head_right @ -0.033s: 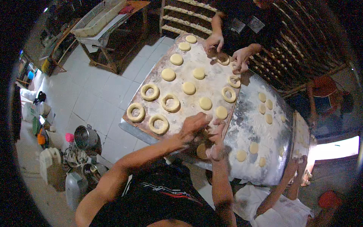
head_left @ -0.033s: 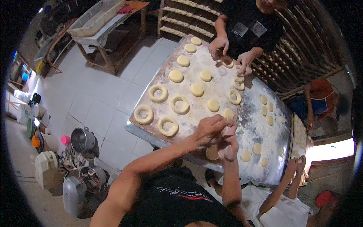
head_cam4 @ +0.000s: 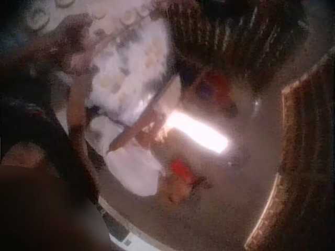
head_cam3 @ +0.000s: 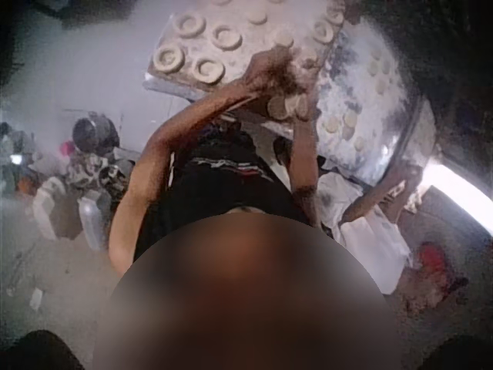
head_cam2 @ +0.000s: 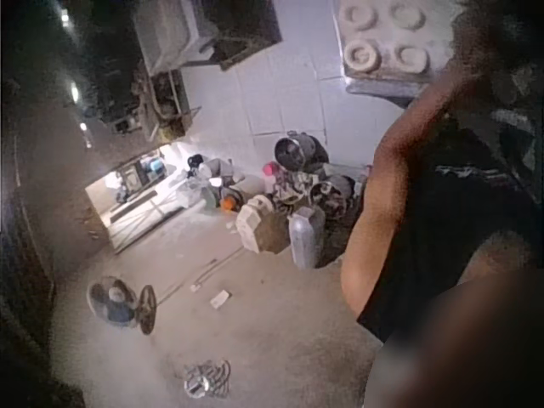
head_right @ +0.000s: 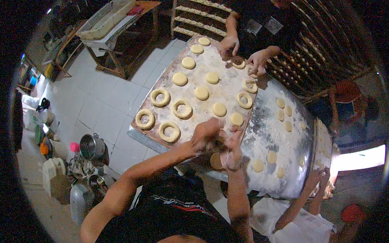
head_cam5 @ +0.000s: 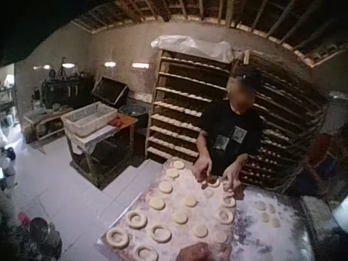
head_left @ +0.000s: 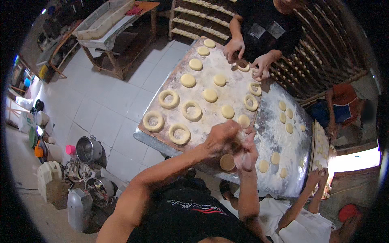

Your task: The person shapes dough balls into ring forms by hand and places them on a floured wooden board. They repeatedly pick up dough, roll it, and form rings, while coworkers also shape dough nearby.

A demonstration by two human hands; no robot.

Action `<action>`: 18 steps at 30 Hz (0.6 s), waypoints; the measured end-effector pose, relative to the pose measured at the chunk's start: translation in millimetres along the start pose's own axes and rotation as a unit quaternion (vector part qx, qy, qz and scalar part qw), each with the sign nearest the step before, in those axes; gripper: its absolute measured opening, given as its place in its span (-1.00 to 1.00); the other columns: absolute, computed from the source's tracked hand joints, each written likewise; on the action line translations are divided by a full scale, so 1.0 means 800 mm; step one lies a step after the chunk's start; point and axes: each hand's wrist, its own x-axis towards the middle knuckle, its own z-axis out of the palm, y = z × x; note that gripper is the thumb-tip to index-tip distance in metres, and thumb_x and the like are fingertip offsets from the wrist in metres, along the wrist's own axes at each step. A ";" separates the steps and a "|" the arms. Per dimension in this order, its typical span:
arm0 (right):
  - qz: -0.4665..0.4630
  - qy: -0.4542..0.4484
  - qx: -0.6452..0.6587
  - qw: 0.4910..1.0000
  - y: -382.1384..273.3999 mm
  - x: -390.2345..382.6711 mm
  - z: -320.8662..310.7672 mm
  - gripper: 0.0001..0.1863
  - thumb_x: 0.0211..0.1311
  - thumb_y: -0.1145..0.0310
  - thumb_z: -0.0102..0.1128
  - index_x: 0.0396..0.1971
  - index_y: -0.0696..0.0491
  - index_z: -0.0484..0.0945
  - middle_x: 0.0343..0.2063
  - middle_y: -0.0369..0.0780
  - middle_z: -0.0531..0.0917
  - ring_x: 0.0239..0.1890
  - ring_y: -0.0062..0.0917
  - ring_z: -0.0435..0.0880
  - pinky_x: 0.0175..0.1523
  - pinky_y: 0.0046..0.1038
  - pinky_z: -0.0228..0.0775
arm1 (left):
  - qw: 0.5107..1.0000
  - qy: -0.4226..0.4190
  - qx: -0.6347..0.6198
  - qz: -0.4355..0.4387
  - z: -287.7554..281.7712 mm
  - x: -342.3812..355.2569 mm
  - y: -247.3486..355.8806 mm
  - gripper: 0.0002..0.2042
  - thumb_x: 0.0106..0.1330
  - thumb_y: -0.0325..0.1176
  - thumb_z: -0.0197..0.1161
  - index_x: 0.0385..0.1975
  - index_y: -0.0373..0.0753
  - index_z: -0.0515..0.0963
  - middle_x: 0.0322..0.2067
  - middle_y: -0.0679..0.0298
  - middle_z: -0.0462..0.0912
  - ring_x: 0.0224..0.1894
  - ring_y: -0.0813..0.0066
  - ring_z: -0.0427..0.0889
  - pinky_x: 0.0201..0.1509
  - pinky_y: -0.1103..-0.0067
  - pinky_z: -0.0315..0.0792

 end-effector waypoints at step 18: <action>0.102 -0.144 -0.034 0.984 -0.018 -0.019 -0.033 -0.76 0.42 0.06 -0.16 -0.12 -0.12 0.22 -0.34 -0.40 0.23 -0.46 -0.69 0.29 -0.38 -0.61 0.23 | 0.989 0.059 0.076 -0.108 0.005 -0.025 0.026 -0.61 0.38 -0.42 0.04 0.19 -0.28 0.27 -0.46 0.20 0.45 -0.50 0.43 0.41 -0.37 0.51 0.37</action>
